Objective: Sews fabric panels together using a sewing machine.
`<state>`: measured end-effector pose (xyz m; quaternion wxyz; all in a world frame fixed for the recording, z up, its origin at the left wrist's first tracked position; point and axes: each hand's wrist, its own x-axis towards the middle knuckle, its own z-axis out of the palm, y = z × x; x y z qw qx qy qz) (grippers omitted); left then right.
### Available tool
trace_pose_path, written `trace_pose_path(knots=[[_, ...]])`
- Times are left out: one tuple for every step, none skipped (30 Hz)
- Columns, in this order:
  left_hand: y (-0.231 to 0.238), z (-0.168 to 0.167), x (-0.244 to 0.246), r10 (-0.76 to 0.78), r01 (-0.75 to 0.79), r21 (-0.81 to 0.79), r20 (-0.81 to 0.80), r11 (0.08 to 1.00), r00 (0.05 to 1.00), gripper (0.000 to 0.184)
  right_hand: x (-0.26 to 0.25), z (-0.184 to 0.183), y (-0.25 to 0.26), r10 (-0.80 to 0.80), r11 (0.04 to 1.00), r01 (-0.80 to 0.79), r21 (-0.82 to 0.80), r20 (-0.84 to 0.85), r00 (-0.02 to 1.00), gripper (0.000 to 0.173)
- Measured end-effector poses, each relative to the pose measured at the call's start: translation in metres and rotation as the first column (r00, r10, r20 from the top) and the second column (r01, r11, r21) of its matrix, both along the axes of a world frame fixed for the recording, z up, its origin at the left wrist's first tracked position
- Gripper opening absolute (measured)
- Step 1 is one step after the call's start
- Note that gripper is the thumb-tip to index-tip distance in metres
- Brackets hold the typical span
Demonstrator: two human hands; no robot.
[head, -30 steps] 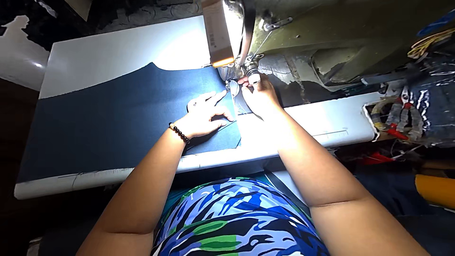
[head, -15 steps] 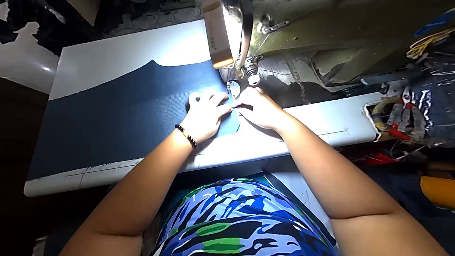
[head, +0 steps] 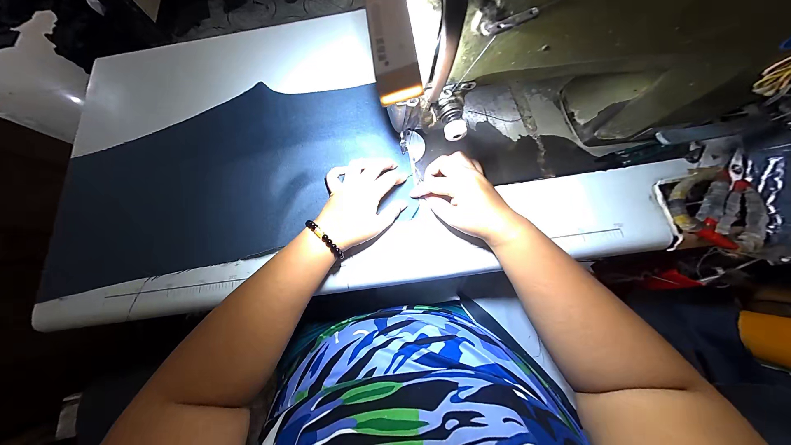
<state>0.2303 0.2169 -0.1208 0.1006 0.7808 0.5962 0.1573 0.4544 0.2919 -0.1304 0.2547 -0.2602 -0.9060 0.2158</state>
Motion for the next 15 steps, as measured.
trace_pose_path(knots=[[0.003, 0.0, -0.001, -0.001, 0.001, 0.005, 0.004, 1.0, 1.0, 0.046, -0.001, 0.001, -0.001, -0.015, 1.0, 0.015, -0.003, 0.011, 1.0, 0.029], [0.006, 0.0, -0.003, 0.002, -0.002, 0.005, 0.001, 1.0, 1.0, 0.047, -0.002, 0.001, -0.001, -0.025, 1.0, 0.025, -0.001, 0.021, 0.999, 0.03], [0.011, 0.0, -0.004, 0.006, -0.006, 0.008, -0.003, 1.0, 1.0, 0.047, -0.002, 0.001, 0.0, -0.034, 0.999, 0.034, 0.003, 0.033, 0.999, 0.031], [0.016, 0.001, -0.006, 0.012, -0.012, 0.003, -0.012, 1.0, 1.0, 0.049, -0.003, 0.001, 0.0, -0.042, 0.999, 0.042, 0.002, 0.047, 0.998, 0.032], [0.022, 0.001, -0.009, 0.015, -0.015, 0.011, -0.016, 1.0, 1.0, 0.05, -0.004, 0.002, 0.0, -0.055, 0.999, 0.054, 0.005, 0.062, 0.997, 0.033], [0.03, 0.002, -0.012, 0.015, -0.015, 0.011, -0.016, 1.0, 1.0, 0.052, -0.005, 0.003, 0.0, -0.075, 0.997, 0.074, 0.01, 0.084, 0.994, 0.033], [0.037, 0.004, -0.015, 0.017, -0.017, 0.005, -0.025, 1.0, 1.0, 0.053, -0.007, 0.004, -0.001, -0.101, 0.995, 0.1, 0.02, 0.107, 0.989, 0.034], [0.046, 0.006, -0.018, 0.017, -0.017, -0.008, -0.032, 1.0, 0.999, 0.054, -0.008, 0.004, -0.002, -0.128, 0.992, 0.124, 0.032, 0.135, 0.983, 0.035], [0.054, 0.008, -0.022, 0.016, -0.017, -0.012, -0.041, 1.0, 0.999, 0.053, -0.01, 0.005, -0.003, -0.154, 0.988, 0.149, 0.045, 0.169, 0.974, 0.037], [0.063, 0.009, -0.025, 0.018, -0.019, -0.013, -0.054, 1.0, 0.998, 0.053, -0.012, 0.007, -0.003, -0.177, 0.984, 0.17, 0.05, 0.207, 0.962, 0.039], [0.072, 0.01, -0.029, 0.018, -0.019, -0.016, -0.064, 1.0, 0.998, 0.053, -0.013, 0.007, -0.004, -0.196, 0.981, 0.188, 0.053, 0.244, 0.95, 0.041], [0.081, 0.011, -0.033, 0.017, -0.018, -0.011, -0.085, 1.0, 0.996, 0.055, -0.014, 0.009, -0.004, -0.214, 0.977, 0.207, 0.055, 0.281, 0.935, 0.043], [0.087, 0.011, -0.035, 0.024, -0.025, -0.006, -0.108, 1.0, 0.994, 0.056, -0.016, 0.01, -0.005, -0.231, 0.973, 0.224, 0.058, 0.309, 0.923, 0.046], [0.092, 0.011, -0.036, 0.035, -0.036, -0.003, -0.131, 0.999, 0.991, 0.056, -0.016, 0.01, -0.006, -0.241, 0.97, 0.232, 0.068, 0.325, 0.914, 0.046], [0.095, 0.012, -0.037, 0.041, -0.043, -0.003, -0.164, 0.999, 0.986, 0.056, -0.016, 0.009, -0.006, -0.248, 0.969, 0.234, 0.082, 0.321, 0.914, 0.046]])
